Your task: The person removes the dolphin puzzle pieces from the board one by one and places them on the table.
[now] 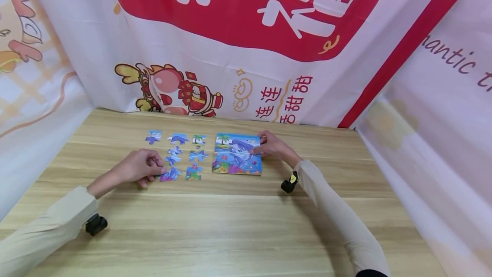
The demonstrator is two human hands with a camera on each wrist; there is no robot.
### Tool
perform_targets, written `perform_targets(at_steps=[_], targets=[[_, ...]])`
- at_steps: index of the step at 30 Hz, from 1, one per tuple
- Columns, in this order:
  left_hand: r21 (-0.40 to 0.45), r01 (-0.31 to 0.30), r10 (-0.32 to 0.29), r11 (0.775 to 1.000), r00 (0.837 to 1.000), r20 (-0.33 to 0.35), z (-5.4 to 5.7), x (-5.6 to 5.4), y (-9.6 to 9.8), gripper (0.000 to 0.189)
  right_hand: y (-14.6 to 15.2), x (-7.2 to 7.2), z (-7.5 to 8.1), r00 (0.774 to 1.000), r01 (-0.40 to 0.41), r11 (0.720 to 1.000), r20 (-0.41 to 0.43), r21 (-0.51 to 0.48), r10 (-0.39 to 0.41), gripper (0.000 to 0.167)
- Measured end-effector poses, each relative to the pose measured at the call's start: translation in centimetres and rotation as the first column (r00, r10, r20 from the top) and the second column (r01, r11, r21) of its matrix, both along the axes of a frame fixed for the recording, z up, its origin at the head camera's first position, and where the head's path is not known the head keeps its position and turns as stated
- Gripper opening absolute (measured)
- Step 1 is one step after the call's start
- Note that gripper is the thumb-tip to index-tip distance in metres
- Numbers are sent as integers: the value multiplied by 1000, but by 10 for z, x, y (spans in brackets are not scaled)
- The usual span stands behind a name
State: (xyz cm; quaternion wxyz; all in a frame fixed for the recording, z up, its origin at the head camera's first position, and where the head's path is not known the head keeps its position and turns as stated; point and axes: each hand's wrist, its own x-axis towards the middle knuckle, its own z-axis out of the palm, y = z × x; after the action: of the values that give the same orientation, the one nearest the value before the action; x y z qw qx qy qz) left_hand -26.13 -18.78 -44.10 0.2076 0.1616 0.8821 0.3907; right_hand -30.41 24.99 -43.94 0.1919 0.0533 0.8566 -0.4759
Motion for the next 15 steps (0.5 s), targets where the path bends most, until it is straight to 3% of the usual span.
perform_targets(at_steps=[15], targets=[[-37,-16,16,999,1000,-7,4,2,0,22,0,0,1,1000,5,1000,7,-4,-5,70]])
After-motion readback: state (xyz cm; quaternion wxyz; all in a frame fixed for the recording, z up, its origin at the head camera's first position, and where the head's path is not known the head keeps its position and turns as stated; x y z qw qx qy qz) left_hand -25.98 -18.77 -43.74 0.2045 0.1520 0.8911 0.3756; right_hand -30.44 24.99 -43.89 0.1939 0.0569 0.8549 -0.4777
